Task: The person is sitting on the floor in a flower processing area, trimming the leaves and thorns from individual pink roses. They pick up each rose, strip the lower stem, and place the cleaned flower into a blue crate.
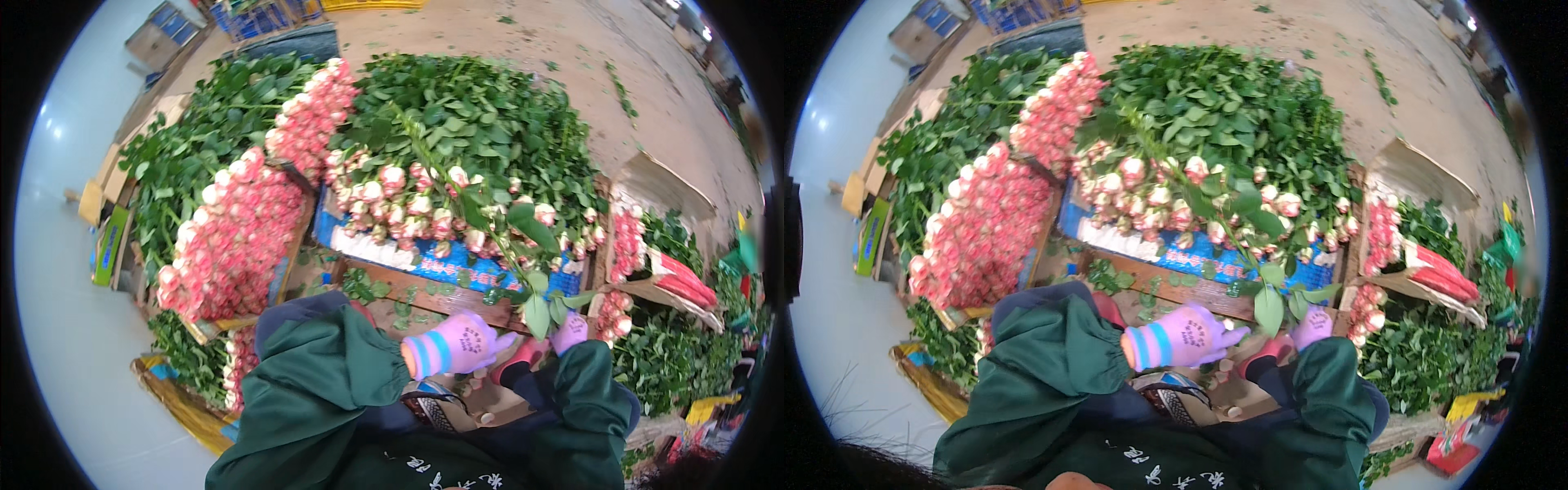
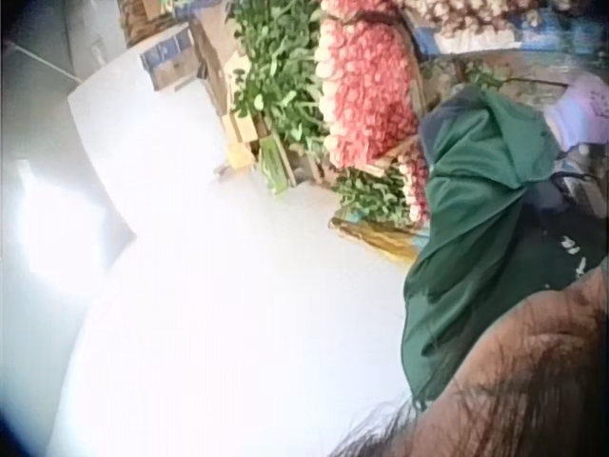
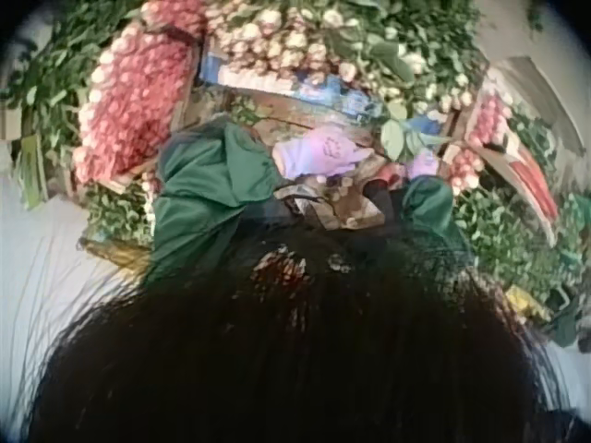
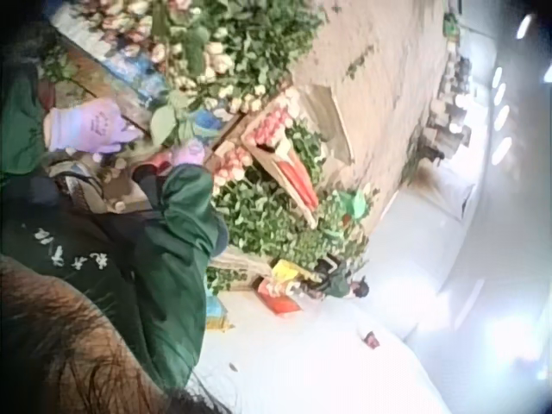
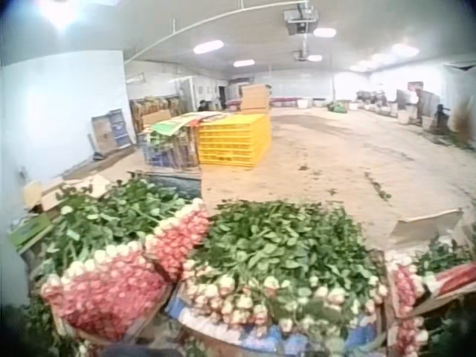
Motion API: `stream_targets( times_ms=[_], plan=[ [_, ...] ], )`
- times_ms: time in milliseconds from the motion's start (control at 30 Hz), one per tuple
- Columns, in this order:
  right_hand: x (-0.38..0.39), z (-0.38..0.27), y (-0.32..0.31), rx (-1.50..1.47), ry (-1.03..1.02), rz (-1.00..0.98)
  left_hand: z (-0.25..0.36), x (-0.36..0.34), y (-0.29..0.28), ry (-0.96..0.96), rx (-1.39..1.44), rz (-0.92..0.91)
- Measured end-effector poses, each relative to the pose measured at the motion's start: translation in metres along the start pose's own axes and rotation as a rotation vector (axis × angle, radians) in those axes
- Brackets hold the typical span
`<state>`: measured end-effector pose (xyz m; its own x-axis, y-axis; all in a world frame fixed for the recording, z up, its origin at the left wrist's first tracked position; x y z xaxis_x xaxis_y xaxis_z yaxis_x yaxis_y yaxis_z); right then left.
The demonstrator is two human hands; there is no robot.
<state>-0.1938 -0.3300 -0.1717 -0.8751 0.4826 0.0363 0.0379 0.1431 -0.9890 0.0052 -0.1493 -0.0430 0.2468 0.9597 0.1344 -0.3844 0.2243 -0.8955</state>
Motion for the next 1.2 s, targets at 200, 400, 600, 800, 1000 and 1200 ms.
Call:
stream_targets(
  times_ms=[200, 400, 600, 800, 1000, 1200],
  plan=[
    [-0.002, 0.003, 0.017, 0.082, 0.073, -0.232, 0.001, 0.007, 0.003, -0.029, 0.008, -0.018],
    [-0.009, -0.025, 0.061, 0.104, -0.113, -0.469, -0.004, 0.014, 0.018, 0.003, 0.047, 0.026],
    [-0.018, -0.058, 0.11, 0.162, -0.02, -0.659, -0.007, 0.021, 0.019, -0.001, 0.033, 0.035],
    [-0.026, -0.093, 0.132, 0.088, -0.026, -0.727, -0.014, 0.029, 0.021, -0.072, 0.105, 0.022],
    [-0.028, -0.1, 0.137, -0.032, 0.001, -0.713, -0.012, 0.021, 0.01, -0.01, 0.027, 0.075],
    [-0.049, -0.1, 0.15, -0.113, 0.159, -0.74, -0.01, 0.015, 0.016, -0.049, -0.05, -0.075]
  ],
)
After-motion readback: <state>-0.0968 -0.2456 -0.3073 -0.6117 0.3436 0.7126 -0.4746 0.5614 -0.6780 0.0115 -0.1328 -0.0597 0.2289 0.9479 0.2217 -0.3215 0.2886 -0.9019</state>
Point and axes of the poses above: each hand's wrist, its own x-axis away from the middle knuckle, its own y-axis out of the palm, z = x × y, the point moved 5 cm from there along -x, towards the middle knuckle, and after that the axes turned 8 degrees about -y, right-handed, at the moved point
